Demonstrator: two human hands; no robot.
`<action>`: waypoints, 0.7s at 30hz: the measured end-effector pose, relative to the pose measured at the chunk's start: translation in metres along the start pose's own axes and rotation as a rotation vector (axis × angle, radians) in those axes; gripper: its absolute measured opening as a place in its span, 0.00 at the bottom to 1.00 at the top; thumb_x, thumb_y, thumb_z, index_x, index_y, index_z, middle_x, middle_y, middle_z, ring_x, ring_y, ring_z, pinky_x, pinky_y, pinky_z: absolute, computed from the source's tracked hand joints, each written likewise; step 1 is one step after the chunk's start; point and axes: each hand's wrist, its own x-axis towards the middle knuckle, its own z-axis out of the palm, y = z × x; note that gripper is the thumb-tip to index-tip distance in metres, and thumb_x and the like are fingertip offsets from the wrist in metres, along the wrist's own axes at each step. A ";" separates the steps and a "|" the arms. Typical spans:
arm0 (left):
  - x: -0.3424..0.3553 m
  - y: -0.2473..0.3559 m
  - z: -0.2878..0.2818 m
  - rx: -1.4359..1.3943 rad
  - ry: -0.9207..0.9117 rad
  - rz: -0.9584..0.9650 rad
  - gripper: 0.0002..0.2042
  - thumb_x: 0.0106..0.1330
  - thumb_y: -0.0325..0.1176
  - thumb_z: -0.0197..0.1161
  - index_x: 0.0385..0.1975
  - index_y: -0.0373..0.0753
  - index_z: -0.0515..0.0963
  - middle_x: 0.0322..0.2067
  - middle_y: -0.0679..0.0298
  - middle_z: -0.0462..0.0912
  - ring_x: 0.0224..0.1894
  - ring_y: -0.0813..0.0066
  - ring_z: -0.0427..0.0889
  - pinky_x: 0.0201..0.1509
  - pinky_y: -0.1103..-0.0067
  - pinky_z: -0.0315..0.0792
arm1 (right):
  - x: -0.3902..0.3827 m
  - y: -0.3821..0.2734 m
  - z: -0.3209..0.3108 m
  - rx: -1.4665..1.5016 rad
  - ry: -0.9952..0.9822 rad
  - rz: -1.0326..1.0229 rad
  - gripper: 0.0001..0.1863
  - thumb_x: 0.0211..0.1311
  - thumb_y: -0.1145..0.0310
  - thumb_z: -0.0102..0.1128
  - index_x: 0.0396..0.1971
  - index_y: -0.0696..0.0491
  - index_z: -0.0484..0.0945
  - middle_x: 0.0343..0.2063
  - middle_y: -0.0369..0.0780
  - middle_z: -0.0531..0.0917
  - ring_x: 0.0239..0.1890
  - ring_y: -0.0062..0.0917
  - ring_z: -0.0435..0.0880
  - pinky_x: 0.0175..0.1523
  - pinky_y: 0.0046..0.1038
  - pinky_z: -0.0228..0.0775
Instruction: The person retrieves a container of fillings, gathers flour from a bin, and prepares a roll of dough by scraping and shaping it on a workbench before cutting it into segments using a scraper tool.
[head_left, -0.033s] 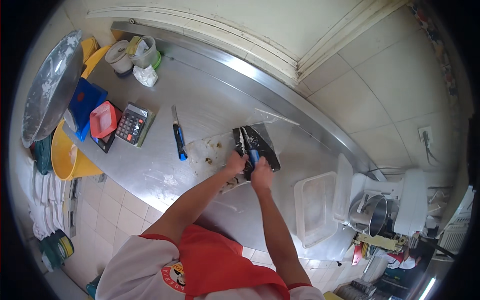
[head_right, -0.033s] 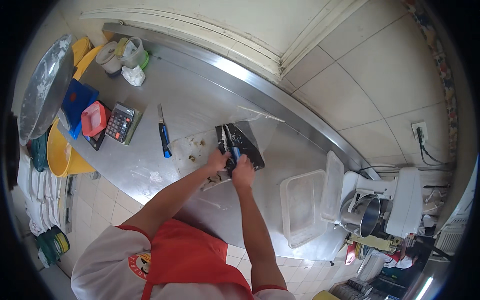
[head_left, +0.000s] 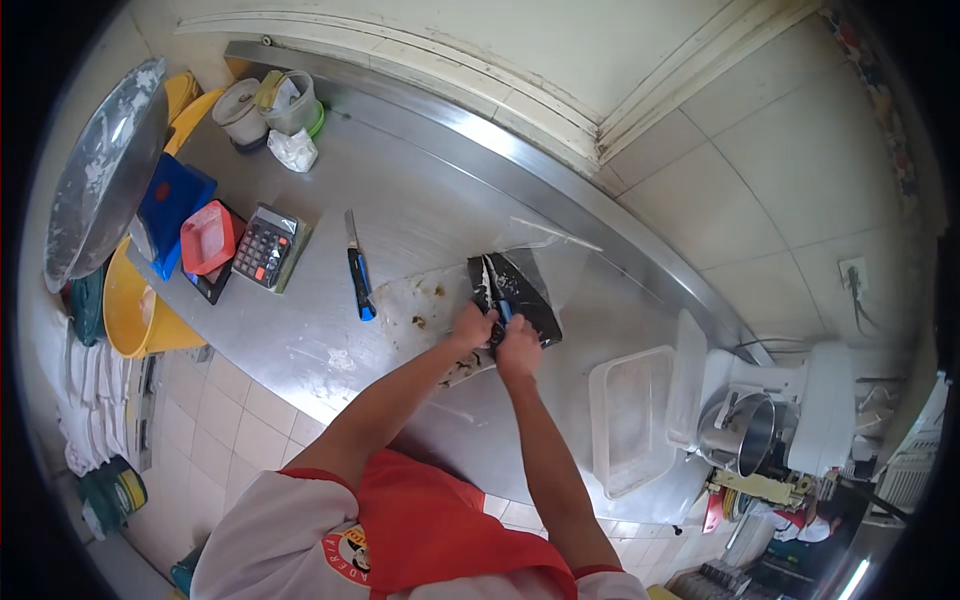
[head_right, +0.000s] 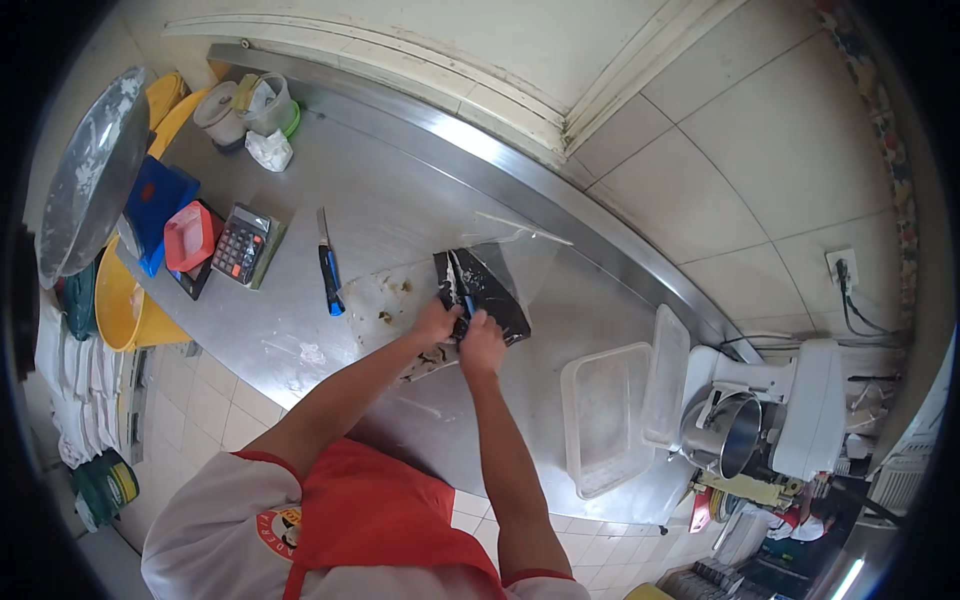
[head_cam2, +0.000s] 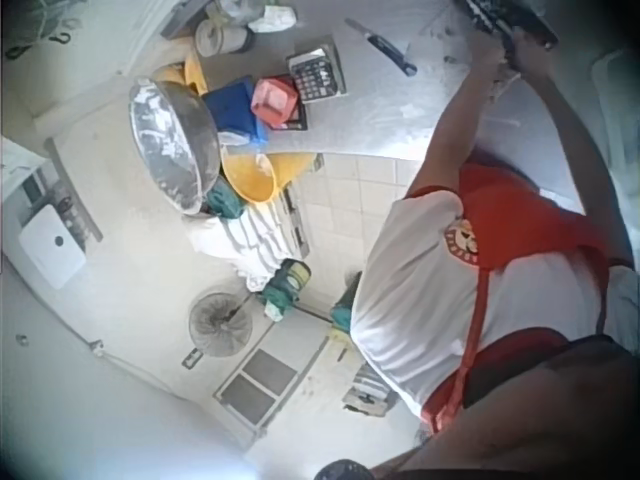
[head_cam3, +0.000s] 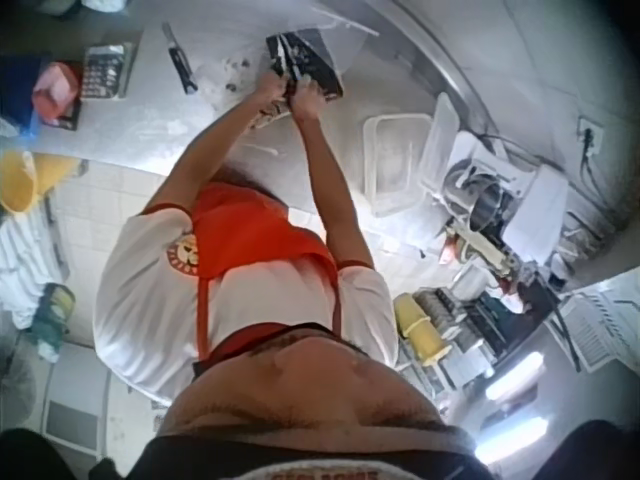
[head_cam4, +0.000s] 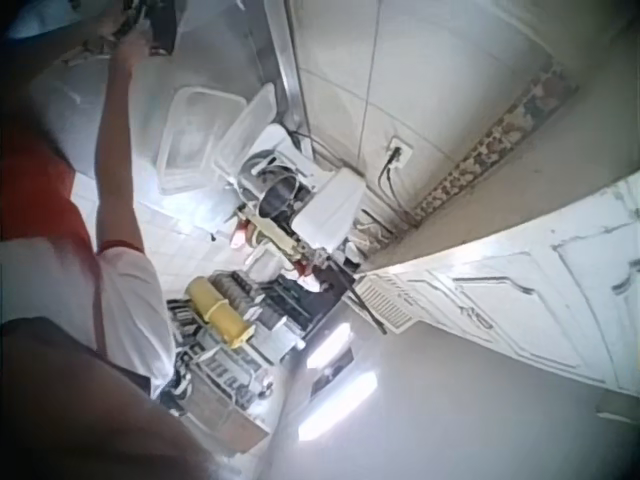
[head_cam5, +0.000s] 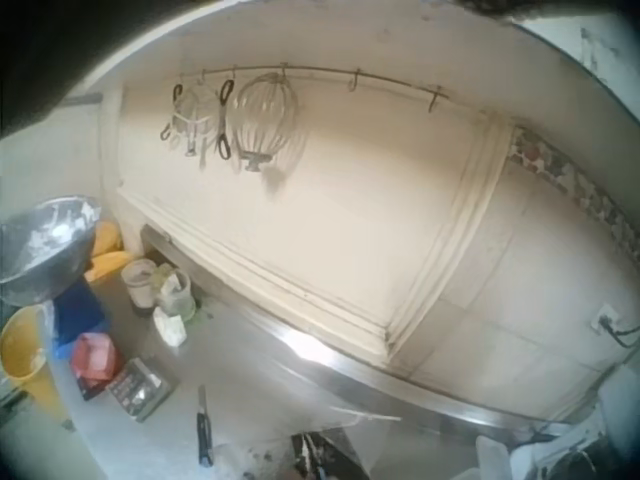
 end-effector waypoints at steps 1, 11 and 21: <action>0.007 -0.004 0.002 -0.026 -0.065 0.003 0.20 0.64 0.41 0.59 0.48 0.30 0.71 0.40 0.41 0.80 0.44 0.47 0.81 0.46 0.61 0.74 | -0.001 -0.005 0.008 -0.069 0.042 -0.042 0.08 0.64 0.67 0.53 0.36 0.56 0.68 0.32 0.51 0.80 0.38 0.48 0.80 0.42 0.47 0.71; -0.015 -0.035 -0.032 -1.135 -0.473 -0.297 0.28 0.64 0.36 0.59 0.61 0.37 0.57 0.55 0.47 0.70 0.54 0.48 0.75 0.60 0.46 0.64 | 0.040 0.066 -0.040 0.568 -0.009 0.135 0.11 0.63 0.65 0.56 0.33 0.60 0.72 0.30 0.51 0.80 0.36 0.47 0.80 0.39 0.42 0.68; -0.018 -0.001 0.004 -0.132 0.145 -0.051 0.29 0.43 0.43 0.78 0.41 0.30 0.75 0.36 0.48 0.82 0.39 0.55 0.83 0.46 0.69 0.76 | -0.032 0.011 -0.005 -0.084 0.078 0.011 0.10 0.64 0.66 0.53 0.40 0.54 0.68 0.31 0.49 0.81 0.38 0.46 0.82 0.41 0.46 0.74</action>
